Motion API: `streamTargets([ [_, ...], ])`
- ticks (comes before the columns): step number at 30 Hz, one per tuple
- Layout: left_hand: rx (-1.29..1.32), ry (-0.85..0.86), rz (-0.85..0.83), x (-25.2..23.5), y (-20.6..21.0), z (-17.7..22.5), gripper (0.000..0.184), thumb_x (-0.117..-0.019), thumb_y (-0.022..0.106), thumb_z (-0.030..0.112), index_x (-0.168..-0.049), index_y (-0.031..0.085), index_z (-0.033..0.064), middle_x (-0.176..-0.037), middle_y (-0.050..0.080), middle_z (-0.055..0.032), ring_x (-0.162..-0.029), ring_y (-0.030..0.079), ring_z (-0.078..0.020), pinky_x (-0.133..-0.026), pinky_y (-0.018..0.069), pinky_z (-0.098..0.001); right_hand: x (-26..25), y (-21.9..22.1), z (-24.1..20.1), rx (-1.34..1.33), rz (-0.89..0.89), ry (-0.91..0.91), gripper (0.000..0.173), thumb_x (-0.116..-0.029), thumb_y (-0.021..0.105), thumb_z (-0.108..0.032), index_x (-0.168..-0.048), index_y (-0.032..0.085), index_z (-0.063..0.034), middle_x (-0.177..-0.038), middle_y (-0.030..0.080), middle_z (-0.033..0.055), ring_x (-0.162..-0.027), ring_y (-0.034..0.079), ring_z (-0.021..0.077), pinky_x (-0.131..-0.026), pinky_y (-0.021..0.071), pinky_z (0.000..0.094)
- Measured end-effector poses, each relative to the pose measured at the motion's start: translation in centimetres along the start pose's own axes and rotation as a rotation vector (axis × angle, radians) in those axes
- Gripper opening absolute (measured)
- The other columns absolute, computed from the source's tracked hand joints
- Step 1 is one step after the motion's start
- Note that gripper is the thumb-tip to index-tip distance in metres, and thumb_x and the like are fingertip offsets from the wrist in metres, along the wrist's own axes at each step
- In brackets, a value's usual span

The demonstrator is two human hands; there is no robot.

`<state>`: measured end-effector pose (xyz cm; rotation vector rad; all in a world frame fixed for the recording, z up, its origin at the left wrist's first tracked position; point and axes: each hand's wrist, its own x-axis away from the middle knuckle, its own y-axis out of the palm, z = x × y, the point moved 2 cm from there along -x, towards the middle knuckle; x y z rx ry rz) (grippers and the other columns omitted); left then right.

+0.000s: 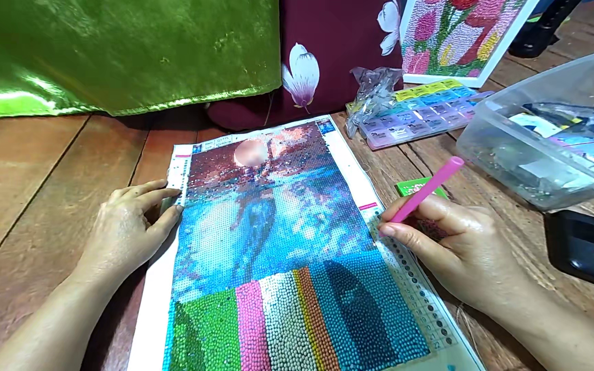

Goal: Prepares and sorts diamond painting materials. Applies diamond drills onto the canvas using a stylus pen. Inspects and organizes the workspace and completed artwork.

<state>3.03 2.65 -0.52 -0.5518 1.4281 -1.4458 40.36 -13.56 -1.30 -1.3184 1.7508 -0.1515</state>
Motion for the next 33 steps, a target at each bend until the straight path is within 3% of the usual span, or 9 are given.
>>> streamTargets([
  [11,-0.001,0.008,0.004,0.0,-0.2,0.1,0.036,-0.0984,0.056,0.024,-0.116,0.073,-0.0026,-0.135,0.063,-0.0257,-0.125,0.055,-0.0522,-0.099,0.0384,-0.071,-0.3,0.0,-0.1,0.0,-0.051,-0.141,0.015,-0.0963,0.061,-0.021,-0.09,0.069,-0.0107,-0.08,0.066,-0.007,-0.074,0.06,-0.0066,-0.068,0.0488,0.0069],
  [16,0.018,-0.014,-0.003,0.0,-0.3,0.2,0.031,-0.0986,0.058,0.018,-0.116,0.073,-0.0033,-0.135,0.062,-0.0262,-0.125,0.054,-0.0523,-0.1,0.0385,-0.0705,0.0,-0.4,0.2,-0.152,-0.052,-0.009,0.013,-0.097,0.062,-0.021,-0.1,0.07,-0.0109,-0.087,0.07,-0.008,-0.076,0.064,-0.0052,-0.068,0.0544,0.0095],
  [23,0.033,-0.043,-0.01,0.0,-0.4,0.7,0.028,-0.0983,0.06,0.014,-0.116,0.073,-0.002,-0.136,0.062,-0.0252,-0.126,0.055,-0.0508,-0.101,0.038,-0.0699,0.5,-2.3,0.2,-0.409,0.134,0.147,0.011,-0.095,0.063,-0.01,-0.105,0.066,-0.0134,-0.093,0.072,-0.0092,-0.077,0.07,0.0016,-0.07,0.0608,0.0167],
  [28,0.028,-0.058,-0.016,-0.1,-0.4,0.9,0.026,-0.0989,0.061,0.013,-0.117,0.073,-0.002,-0.136,0.062,-0.0247,-0.126,0.054,-0.0503,-0.101,0.0377,-0.0704,0.8,-2.4,0.2,-0.411,0.242,0.113,0.009,-0.0954,0.064,-0.013,-0.103,0.064,-0.017,-0.096,0.071,-0.0112,-0.078,0.069,0.0011,-0.07,0.0605,0.0168],
  [33,0.037,-0.055,-0.012,0.0,-0.3,0.9,0.026,-0.0991,0.061,0.013,-0.117,0.074,-0.0016,-0.137,0.063,-0.0241,-0.127,0.055,-0.0495,-0.101,0.0384,-0.069,0.9,-2.4,0.3,-0.358,0.288,0.111,0.008,-0.1004,0.057,-0.014,-0.109,0.057,-0.0149,-0.098,0.071,-0.0115,-0.08,0.07,0.0002,-0.072,0.0608,0.0168],
])
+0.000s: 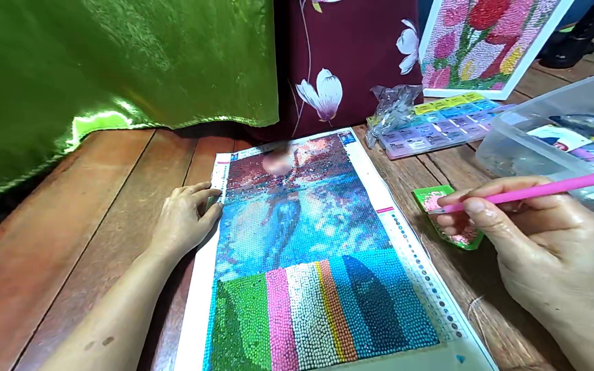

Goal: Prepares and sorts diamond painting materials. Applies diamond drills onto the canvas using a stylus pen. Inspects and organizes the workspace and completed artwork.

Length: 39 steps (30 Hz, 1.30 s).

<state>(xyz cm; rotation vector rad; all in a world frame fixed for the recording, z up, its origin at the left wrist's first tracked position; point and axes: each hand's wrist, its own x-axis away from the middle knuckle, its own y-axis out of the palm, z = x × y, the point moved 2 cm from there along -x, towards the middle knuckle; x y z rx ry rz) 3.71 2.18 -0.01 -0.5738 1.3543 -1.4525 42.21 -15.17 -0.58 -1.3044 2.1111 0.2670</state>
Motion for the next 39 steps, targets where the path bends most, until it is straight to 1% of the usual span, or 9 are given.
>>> streamTargets([
  [4,-0.006,0.003,0.0,0.0,0.1,-0.3,0.028,-0.099,0.06,0.015,-0.117,0.074,-0.0008,-0.136,0.062,-0.0241,-0.127,0.055,-0.0498,-0.101,0.0384,-0.0704,0.0,-0.1,0.1,0.057,-0.009,-0.007,0.013,-0.1013,0.056,-0.014,-0.114,0.056,-0.0107,-0.098,0.07,-0.0098,-0.08,0.069,0.0002,-0.071,0.0607,0.0172],
  [7,-0.011,-0.001,-0.005,0.0,0.1,-0.3,0.029,-0.0994,0.059,0.017,-0.117,0.074,-0.0004,-0.137,0.062,-0.0235,-0.127,0.055,-0.049,-0.101,0.0383,-0.0701,0.1,-0.1,0.3,0.076,-0.018,-0.008,0.016,-0.098,0.06,-0.012,-0.114,0.056,-0.0085,-0.099,0.069,-0.0081,-0.079,0.069,0.0003,-0.07,0.0605,0.017],
  [11,-0.009,0.003,-0.003,0.0,0.2,-0.3,0.029,-0.0993,0.059,0.016,-0.117,0.074,-0.001,-0.137,0.062,-0.0238,-0.126,0.055,-0.0496,-0.1,0.0382,-0.0705,0.1,-0.1,0.2,0.09,-0.034,-0.024,0.015,-0.097,0.06,-0.011,-0.111,0.058,-0.0097,-0.1,0.069,-0.0099,-0.082,0.069,-0.0013,-0.074,0.06,0.0156],
  [18,-0.011,0.018,-0.008,0.0,0.1,-0.2,0.026,-0.0987,0.061,0.011,-0.117,0.073,-0.0027,-0.137,0.062,-0.0248,-0.127,0.054,-0.0503,-0.101,0.038,-0.0706,0.1,-0.1,-0.1,0.113,-0.047,-0.024,0.012,-0.0979,0.06,-0.014,-0.109,0.061,-0.0096,-0.096,0.069,-0.0107,-0.079,0.067,-0.0034,-0.072,0.0586,0.0139],
  [22,-0.006,0.021,-0.001,0.0,0.1,-0.3,0.027,-0.0994,0.06,0.013,-0.117,0.073,-0.0024,-0.136,0.062,-0.0253,-0.127,0.054,-0.0505,-0.102,0.0377,-0.0699,0.0,-0.2,-0.1,0.133,-0.053,-0.045,0.011,-0.1007,0.059,-0.019,-0.107,0.062,-0.0111,-0.094,0.067,-0.0118,-0.08,0.065,-0.005,-0.072,0.0569,0.0124],
  [24,-0.006,0.019,-0.001,0.0,0.2,-0.4,0.031,-0.1017,0.058,0.02,-0.117,0.073,-0.0015,-0.136,0.062,-0.0243,-0.127,0.054,-0.0498,-0.102,0.0378,-0.0697,0.0,-0.3,-0.1,0.142,-0.047,-0.051,0.011,-0.1014,0.057,-0.02,-0.106,0.063,-0.0115,-0.093,0.067,-0.0123,-0.079,0.064,-0.0055,-0.071,0.056,0.0119],
  [30,0.002,0.045,0.01,0.1,0.1,-0.6,0.031,-0.0965,0.067,0.022,-0.116,0.074,-0.0015,-0.134,0.063,-0.0247,-0.124,0.056,-0.0503,-0.099,0.0395,-0.0699,-0.3,-1.4,0.0,0.177,0.022,-0.042,0.01,-0.1007,0.058,-0.021,-0.104,0.063,-0.0131,-0.091,0.064,-0.0146,-0.076,0.062,-0.0068,-0.069,0.0543,0.0109],
  [36,0.005,0.025,0.007,0.1,0.1,-0.3,0.027,-0.0967,0.068,0.015,-0.116,0.073,-0.0031,-0.135,0.062,-0.0255,-0.124,0.055,-0.0504,-0.101,0.0386,-0.0697,0.0,-2.9,0.8,0.336,0.033,0.013,0.021,-0.0999,0.058,-0.025,-0.104,0.064,-0.0052,-0.088,0.064,-0.0098,-0.075,0.06,-0.0088,-0.069,0.0522,0.0095],
  [39,-0.001,0.016,0.008,0.1,0.0,-0.4,0.027,-0.0971,0.068,0.017,-0.116,0.074,-0.0017,-0.135,0.063,-0.0245,-0.125,0.055,-0.0489,-0.1,0.0389,-0.0693,0.3,-2.9,1.5,0.313,0.024,0.032,0.023,-0.1006,0.059,-0.028,-0.106,0.064,-0.0062,-0.091,0.065,-0.0097,-0.077,0.062,-0.0078,-0.07,0.0529,0.0102],
])
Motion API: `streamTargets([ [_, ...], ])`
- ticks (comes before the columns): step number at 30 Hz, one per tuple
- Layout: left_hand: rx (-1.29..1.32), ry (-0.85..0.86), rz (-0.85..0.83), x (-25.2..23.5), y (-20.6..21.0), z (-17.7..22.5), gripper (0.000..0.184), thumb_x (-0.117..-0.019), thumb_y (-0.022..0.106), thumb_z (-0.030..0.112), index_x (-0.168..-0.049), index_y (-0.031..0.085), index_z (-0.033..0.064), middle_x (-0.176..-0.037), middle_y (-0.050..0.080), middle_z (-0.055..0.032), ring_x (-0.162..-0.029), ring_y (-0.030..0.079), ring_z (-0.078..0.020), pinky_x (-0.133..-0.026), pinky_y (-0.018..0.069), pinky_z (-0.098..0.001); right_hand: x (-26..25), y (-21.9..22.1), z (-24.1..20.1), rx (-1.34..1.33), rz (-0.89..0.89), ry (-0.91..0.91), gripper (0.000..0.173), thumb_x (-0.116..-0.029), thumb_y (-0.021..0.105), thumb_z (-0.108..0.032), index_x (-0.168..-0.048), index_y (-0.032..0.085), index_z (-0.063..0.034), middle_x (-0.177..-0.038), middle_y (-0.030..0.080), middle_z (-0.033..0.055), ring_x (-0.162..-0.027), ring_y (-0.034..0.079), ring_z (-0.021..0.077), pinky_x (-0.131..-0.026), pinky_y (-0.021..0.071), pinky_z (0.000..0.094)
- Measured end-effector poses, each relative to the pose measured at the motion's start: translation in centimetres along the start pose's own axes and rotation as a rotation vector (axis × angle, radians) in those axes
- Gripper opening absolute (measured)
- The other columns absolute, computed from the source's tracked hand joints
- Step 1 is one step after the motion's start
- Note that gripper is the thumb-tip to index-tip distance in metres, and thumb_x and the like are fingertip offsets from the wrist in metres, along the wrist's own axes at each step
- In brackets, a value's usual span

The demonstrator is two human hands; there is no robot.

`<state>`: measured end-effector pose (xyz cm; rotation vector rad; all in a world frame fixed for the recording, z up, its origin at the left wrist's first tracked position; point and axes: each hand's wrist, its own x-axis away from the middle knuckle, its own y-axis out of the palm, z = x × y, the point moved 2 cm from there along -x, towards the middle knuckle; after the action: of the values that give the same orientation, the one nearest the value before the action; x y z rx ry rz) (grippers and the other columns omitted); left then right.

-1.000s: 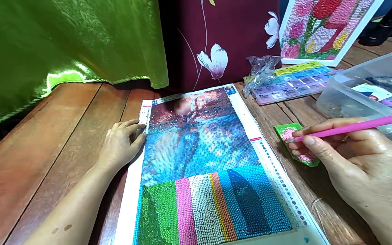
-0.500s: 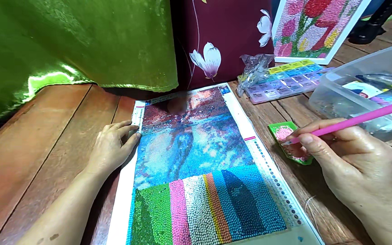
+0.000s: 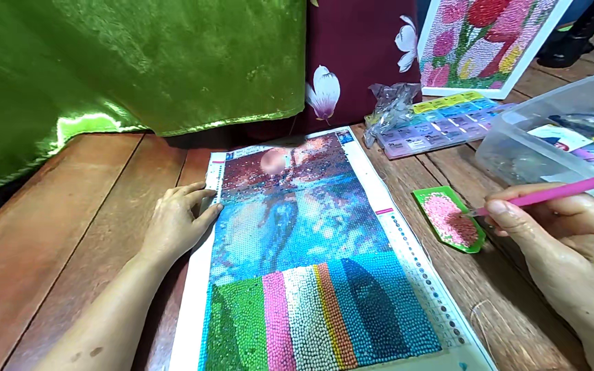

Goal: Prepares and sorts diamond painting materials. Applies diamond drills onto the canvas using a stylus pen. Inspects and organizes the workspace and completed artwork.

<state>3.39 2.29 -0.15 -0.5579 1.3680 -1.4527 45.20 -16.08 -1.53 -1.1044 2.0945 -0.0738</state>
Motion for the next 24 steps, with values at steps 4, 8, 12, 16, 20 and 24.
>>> streamTargets([
  [4,0.002,-0.033,0.0,0.0,0.0,0.2,0.03,-0.1007,0.062,0.022,-0.116,0.074,0.0,-0.136,0.063,-0.0231,-0.127,0.055,-0.0481,-0.102,0.0384,-0.0691,0.3,0.2,0.1,-0.028,-0.008,0.004,0.024,-0.1011,0.058,-0.03,-0.108,0.064,-0.0072,-0.094,0.066,-0.0104,-0.081,0.063,-0.0075,-0.073,0.0541,0.0112],
  [8,0.01,-0.049,-0.008,0.0,-0.1,0.3,0.028,-0.1006,0.063,0.019,-0.117,0.074,-0.0005,-0.137,0.063,-0.0226,-0.129,0.054,-0.0477,-0.102,0.0379,-0.0691,0.2,0.3,-0.2,-0.042,0.007,0.007,0.019,-0.1037,0.053,-0.029,-0.097,0.061,-0.0135,-0.083,0.06,-0.0164,-0.071,0.058,-0.0103,-0.065,0.05,0.0092],
  [12,0.026,-0.074,0.006,0.0,-0.2,0.5,0.029,-0.1025,0.06,0.017,-0.12,0.072,-0.0017,-0.137,0.063,-0.0227,-0.128,0.055,-0.0463,-0.104,0.0385,-0.0669,0.6,0.1,-0.3,-0.103,0.009,0.077,0.019,-0.1033,0.048,-0.024,-0.093,0.061,-0.0154,-0.078,0.061,-0.0169,-0.067,0.058,-0.0073,-0.062,0.0513,0.0127],
  [16,0.004,-0.185,0.097,0.1,-0.7,1.0,0.025,-0.1012,0.064,0.015,-0.114,0.072,-0.0058,-0.119,0.064,-0.0301,-0.116,0.057,-0.0506,-0.098,0.0413,-0.0674,1.1,-1.2,-2.7,0.096,-0.438,0.323,0.029,-0.1016,0.049,-0.022,-0.088,0.063,-0.0013,-0.073,0.064,0.0012,-0.059,0.061,0.0055,-0.054,0.0529,0.0253],
  [20,-0.104,-0.323,0.101,0.1,-1.3,1.6,0.034,-0.1008,0.067,0.023,-0.092,0.068,-0.0101,-0.104,0.061,-0.0333,-0.108,0.056,-0.0532,-0.094,0.0398,-0.0673,1.6,-1.2,-3.4,0.258,-0.658,0.306,0.036,-0.1035,0.049,-0.026,-0.093,0.064,0.005,-0.078,0.068,0.0174,-0.065,0.068,0.0262,-0.061,0.0561,0.0452],
  [24,-0.144,-0.374,0.031,0.1,-1.5,2.6,0.037,-0.101,0.066,0.026,-0.089,0.069,-0.0092,-0.101,0.062,-0.0307,-0.108,0.057,-0.0492,-0.096,0.0393,-0.0632,1.4,-0.9,-4.7,0.244,-0.676,0.323,0.038,-0.1066,0.045,-0.024,-0.098,0.064,0.0086,-0.082,0.07,0.0205,-0.07,0.072,0.0283,-0.066,0.06,0.0467],
])
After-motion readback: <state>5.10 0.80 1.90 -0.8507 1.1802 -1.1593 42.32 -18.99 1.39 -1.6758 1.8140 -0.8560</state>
